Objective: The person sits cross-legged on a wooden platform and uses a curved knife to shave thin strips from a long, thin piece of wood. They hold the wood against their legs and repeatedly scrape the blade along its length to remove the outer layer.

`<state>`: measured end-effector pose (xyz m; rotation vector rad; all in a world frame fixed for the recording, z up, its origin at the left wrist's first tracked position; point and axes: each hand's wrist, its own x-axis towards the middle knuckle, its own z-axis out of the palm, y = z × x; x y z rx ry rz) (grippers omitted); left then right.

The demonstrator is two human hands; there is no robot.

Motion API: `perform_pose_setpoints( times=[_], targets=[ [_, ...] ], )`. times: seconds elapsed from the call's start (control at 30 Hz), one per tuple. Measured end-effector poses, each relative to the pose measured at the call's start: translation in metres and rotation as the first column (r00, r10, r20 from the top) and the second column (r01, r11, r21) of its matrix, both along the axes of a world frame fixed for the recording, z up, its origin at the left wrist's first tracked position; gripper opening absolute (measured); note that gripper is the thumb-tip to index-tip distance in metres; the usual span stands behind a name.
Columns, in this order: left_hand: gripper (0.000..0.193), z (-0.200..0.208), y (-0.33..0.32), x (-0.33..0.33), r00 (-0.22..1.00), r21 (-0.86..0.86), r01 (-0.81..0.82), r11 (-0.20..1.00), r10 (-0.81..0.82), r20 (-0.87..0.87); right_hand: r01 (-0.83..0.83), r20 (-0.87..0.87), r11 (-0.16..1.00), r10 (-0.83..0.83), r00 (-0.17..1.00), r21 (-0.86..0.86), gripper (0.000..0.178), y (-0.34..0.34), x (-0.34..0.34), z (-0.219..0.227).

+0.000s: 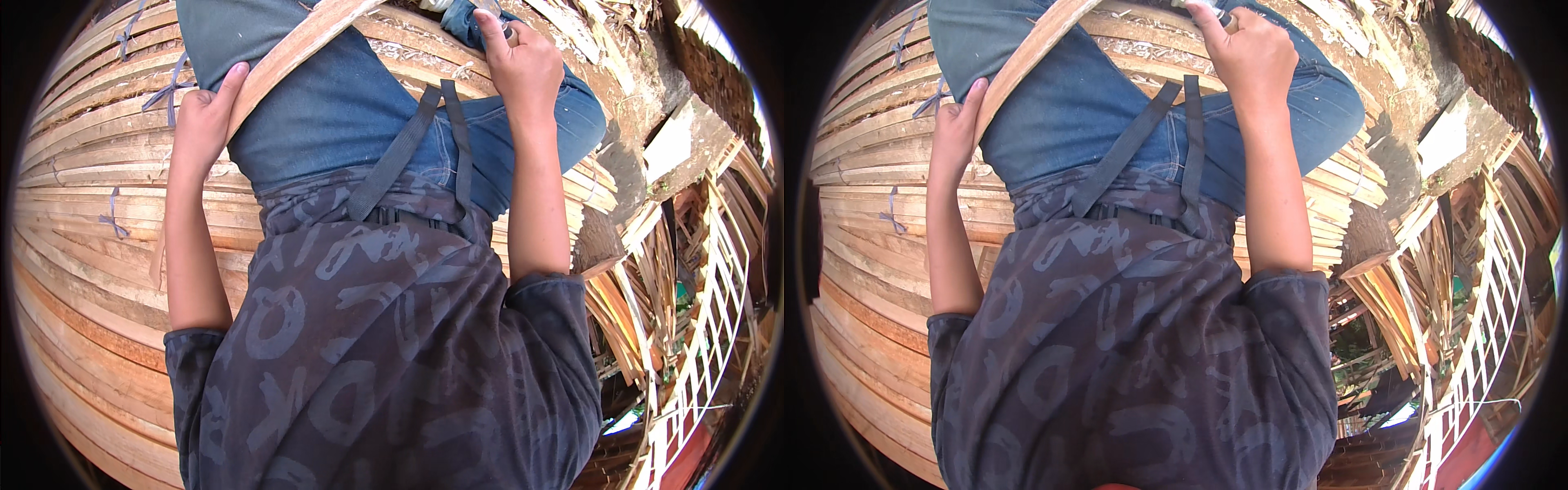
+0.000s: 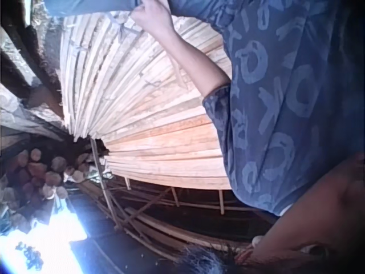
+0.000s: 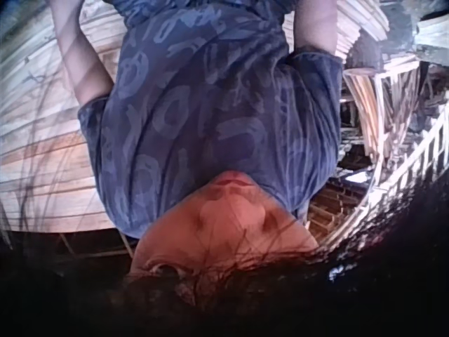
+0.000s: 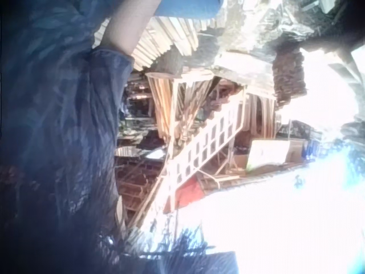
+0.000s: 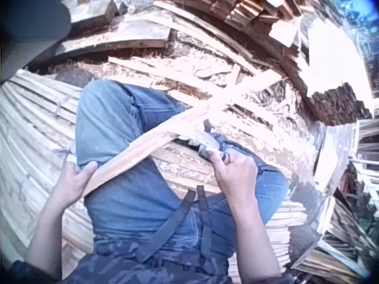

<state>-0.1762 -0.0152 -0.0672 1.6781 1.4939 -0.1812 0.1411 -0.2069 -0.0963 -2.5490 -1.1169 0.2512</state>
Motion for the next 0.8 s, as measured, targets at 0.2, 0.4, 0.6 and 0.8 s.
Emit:
perform_pose_setpoints(
  times=[0.2, 0.4, 0.6, 0.8],
  targets=[
    [0.065, 0.005, -0.004, 0.004, 1.0, -0.039, -0.02, 0.999, 0.02, -0.003, -0.061, 0.154, 0.997, 0.068, 0.986, -0.052, 0.048, 0.005, 0.022, -0.006],
    [0.071, 0.005, -0.006, 0.004, 0.997, -0.001, -0.072, 0.997, 0.072, 0.023, 0.258, 0.153, 0.963, -0.244, 0.957, -0.077, 0.072, -0.001, 0.063, -0.014],
    [0.073, -0.006, -0.001, -0.007, 0.999, 0.029, -0.033, 0.999, 0.032, 0.019, 0.589, 0.075, 0.807, -0.585, 0.808, -0.049, 0.075, -0.089, 0.14, -0.003],
    [0.071, -0.005, -0.004, -0.002, 0.999, 0.004, -0.043, 0.999, 0.043, 0.009, 0.199, -0.064, 0.978, -0.203, 0.977, -0.061, 0.067, -0.063, 0.021, 0.017]
  ],
)
